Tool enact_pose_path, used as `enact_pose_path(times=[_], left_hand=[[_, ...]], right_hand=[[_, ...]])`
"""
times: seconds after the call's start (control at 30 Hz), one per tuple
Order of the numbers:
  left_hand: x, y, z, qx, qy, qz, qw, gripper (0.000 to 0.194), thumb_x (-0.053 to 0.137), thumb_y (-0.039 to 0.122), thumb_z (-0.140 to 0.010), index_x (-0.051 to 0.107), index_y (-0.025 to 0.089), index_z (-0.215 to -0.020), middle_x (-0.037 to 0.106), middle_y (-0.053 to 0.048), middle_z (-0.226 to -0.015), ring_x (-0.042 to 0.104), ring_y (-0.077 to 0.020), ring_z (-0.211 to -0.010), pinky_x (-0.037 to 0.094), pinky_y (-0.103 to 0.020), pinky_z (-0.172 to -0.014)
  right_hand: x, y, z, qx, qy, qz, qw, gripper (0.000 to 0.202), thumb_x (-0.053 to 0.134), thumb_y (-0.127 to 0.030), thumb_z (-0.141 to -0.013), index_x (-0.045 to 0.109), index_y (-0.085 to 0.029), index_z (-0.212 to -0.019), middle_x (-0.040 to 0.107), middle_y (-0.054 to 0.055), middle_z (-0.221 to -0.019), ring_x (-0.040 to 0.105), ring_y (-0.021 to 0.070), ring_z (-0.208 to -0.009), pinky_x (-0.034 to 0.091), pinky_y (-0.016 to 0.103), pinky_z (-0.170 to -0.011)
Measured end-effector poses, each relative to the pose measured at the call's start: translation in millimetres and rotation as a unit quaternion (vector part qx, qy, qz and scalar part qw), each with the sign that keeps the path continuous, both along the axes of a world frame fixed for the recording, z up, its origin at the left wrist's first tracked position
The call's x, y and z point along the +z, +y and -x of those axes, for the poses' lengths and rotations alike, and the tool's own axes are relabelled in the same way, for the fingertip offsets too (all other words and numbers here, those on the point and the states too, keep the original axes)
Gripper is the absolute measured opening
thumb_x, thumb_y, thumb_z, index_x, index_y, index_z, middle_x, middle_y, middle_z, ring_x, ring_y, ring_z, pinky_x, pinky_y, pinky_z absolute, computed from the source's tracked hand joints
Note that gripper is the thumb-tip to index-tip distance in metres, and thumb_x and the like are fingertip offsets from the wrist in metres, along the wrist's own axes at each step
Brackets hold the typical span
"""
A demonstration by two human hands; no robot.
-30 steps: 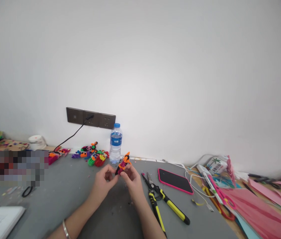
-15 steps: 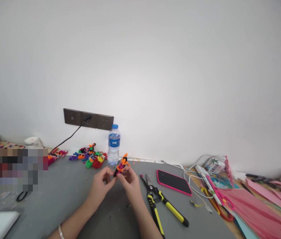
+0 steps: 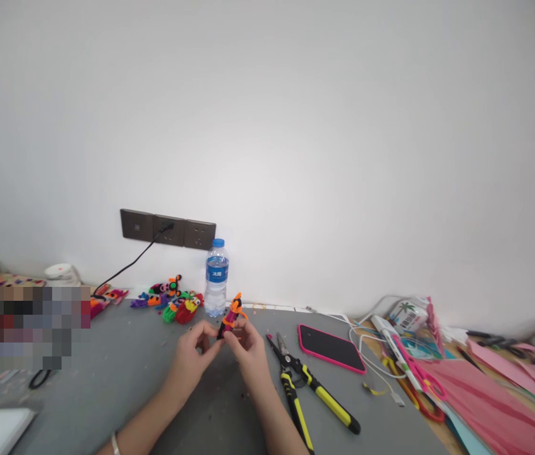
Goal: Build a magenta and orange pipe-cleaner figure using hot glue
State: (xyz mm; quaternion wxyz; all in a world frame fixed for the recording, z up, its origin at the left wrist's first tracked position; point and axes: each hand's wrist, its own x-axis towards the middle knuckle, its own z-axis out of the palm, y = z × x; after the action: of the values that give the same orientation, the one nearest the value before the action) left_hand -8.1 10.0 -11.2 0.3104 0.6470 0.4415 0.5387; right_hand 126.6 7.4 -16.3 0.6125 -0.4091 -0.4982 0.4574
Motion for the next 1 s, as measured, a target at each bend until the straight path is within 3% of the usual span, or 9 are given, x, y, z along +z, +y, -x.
enact_pose_path(times=[0.47,1.0], left_hand=[[-2.9,1.9,1.8,-0.013,0.020,-0.018,1.000,0.020,0.063,0.030,-0.076,0.053,0.018,-0.062,0.057,0.003,-0.065,0.044,-0.0104,-0.050,0.035,-0.020,-0.049],[0.1,0.5,1.7,-0.009,0.025,-0.023,0.999,0.017,0.062,0.028,-0.076,0.055,0.019,-0.063,0.058,0.002,-0.066,0.044,-0.0108,-0.050,0.035,-0.020,-0.049]], right_hand=[[0.7,0.8,-0.1,-0.002,0.008,0.015,1.000,0.032,0.073,-0.043,-0.068,0.062,-0.017,-0.081,0.065,0.002,-0.074,0.057,0.0155,-0.062,0.042,0.025,-0.057],[-6.5,4.9,-2.7,0.017,0.007,0.008,1.000,0.029,0.072,-0.042,-0.071,0.061,-0.017,-0.082,0.068,0.004,-0.079,0.062,0.0181,-0.069,0.046,0.027,-0.062]])
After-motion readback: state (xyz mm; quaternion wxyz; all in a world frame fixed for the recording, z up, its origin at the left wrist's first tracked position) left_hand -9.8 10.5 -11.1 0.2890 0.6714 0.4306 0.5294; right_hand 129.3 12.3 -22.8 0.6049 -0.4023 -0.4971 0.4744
